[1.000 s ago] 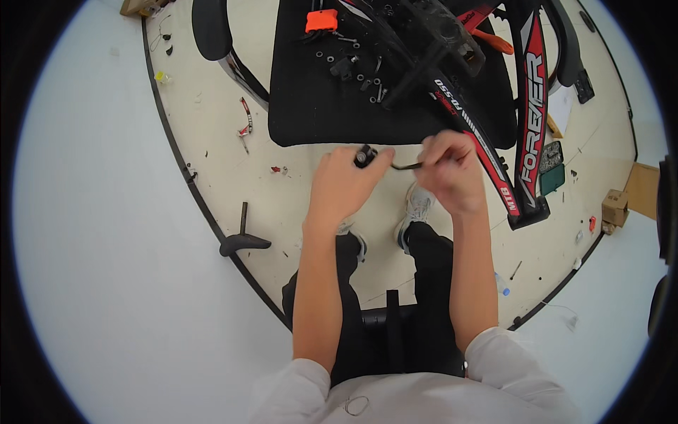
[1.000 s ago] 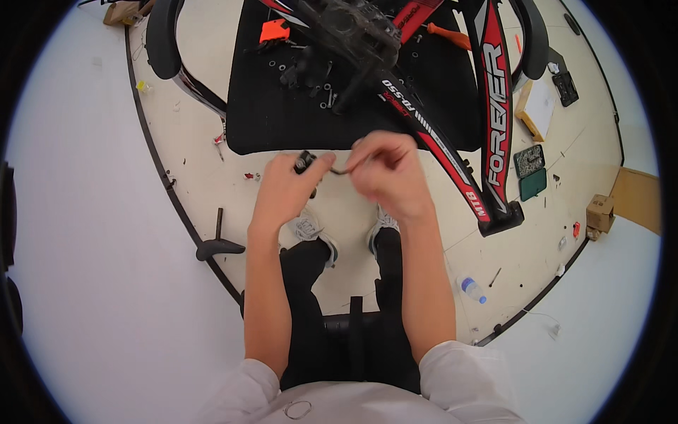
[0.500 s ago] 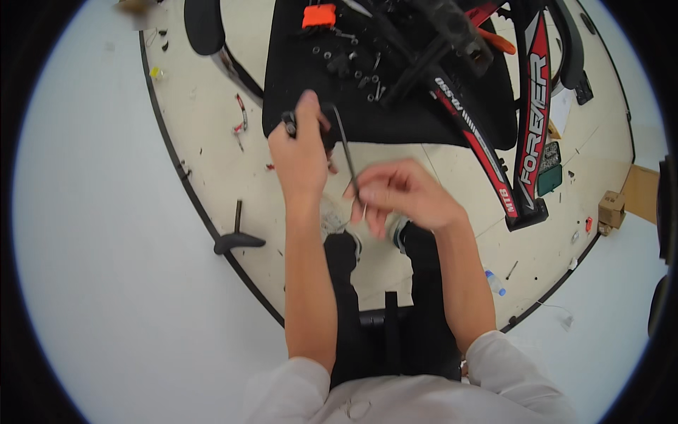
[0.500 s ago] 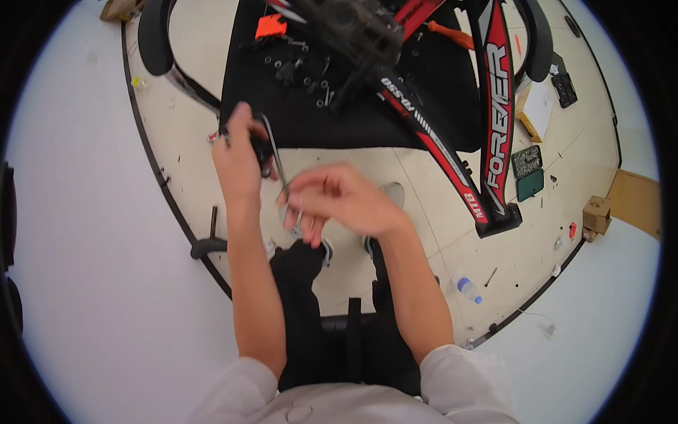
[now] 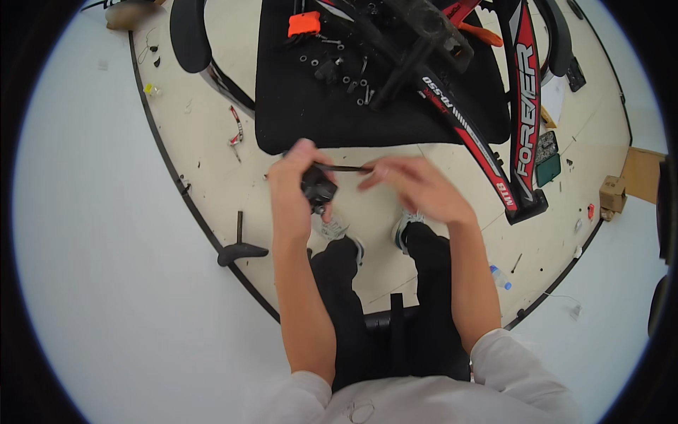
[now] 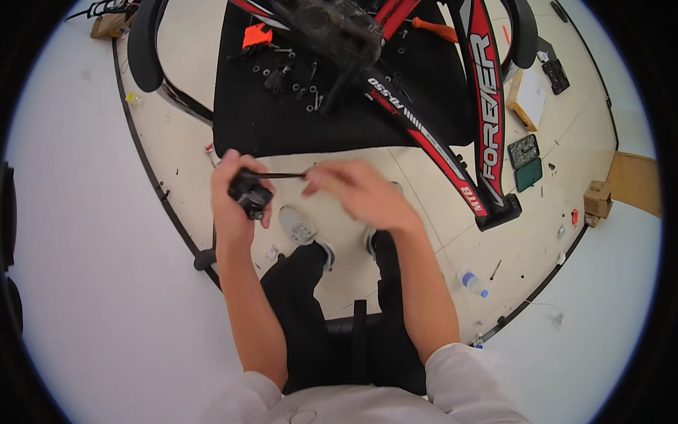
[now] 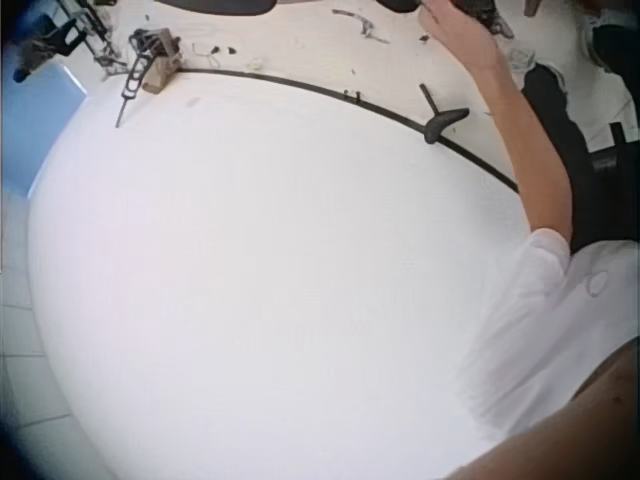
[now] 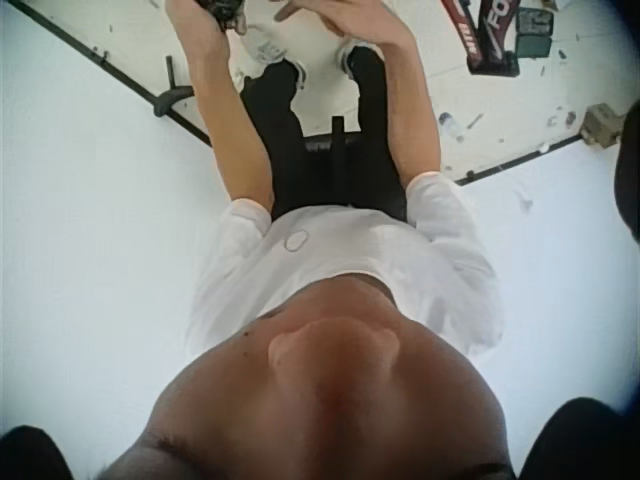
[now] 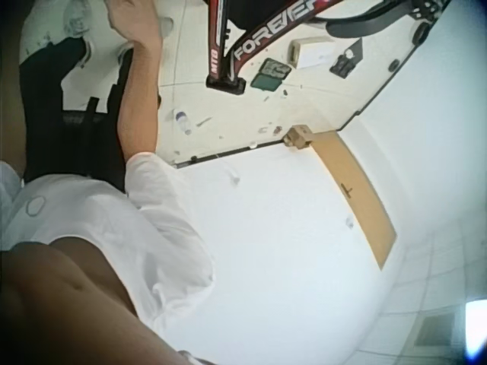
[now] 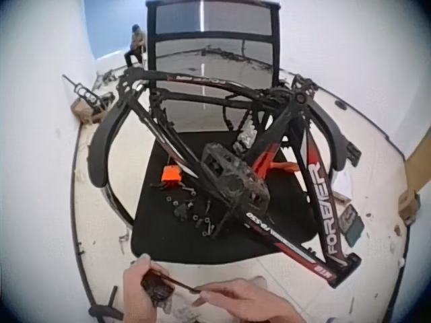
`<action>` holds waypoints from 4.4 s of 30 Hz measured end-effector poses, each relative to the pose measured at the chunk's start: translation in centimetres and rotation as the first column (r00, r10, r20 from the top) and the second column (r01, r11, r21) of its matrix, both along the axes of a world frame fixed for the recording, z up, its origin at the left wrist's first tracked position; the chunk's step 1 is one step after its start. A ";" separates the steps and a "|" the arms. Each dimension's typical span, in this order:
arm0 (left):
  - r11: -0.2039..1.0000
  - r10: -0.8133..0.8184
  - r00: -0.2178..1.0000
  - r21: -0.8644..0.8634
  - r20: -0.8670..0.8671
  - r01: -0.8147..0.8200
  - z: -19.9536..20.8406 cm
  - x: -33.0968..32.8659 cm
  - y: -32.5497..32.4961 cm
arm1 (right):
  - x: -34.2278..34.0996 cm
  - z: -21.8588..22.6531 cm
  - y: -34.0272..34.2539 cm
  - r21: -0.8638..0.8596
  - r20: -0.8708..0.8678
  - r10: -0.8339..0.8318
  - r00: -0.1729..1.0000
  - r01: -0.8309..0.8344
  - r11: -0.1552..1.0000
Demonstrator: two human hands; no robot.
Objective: The person assembles a bicycle brake caliper using an Allen key, tightening screws and adjusting components. They handle the caliper and small parts, occasionally reaching for additional pieces on the floor.
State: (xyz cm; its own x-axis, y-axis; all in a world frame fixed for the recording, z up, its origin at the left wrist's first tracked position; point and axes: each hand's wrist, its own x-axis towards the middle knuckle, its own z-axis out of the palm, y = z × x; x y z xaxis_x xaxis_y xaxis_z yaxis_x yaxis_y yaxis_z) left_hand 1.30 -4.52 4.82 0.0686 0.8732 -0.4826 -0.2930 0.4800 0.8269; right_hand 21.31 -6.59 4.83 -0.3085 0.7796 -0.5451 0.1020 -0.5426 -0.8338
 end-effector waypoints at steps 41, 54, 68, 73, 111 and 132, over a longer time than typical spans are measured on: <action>0.886 -0.329 0.520 -0.066 -0.788 0.460 -3.8 3.8 0.0 | -2.9 -1.3 1.4 0.714 0.247 -0.577 0.778 0.256 0.651; 0.917 -0.251 0.728 0.085 -0.638 0.390 -2.1 4.9 1.1 | -2.1 -1.8 1.3 0.619 0.035 -0.469 0.883 0.349 0.704; 0.978 -0.139 0.920 0.098 -0.367 0.187 -2.2 4.1 1.2 | -0.5 -1.7 1.1 0.019 -0.622 -0.375 0.687 0.492 0.870; 0.960 0.016 0.862 0.250 -0.506 0.129 -2.4 3.7 1.6 | -0.7 -0.6 1.2 -0.041 -0.586 -0.451 0.673 0.532 0.846; 0.992 0.056 0.984 -0.119 0.170 -0.036 0.0 2.4 2.1 | -1.8 -0.3 1.4 -0.043 -0.424 -0.096 0.901 0.086 0.995; 0.934 -0.357 0.558 0.293 0.749 0.205 -1.4 -1.3 1.2 | 0.7 -1.5 1.3 -0.090 -0.550 -0.341 0.763 0.352 0.932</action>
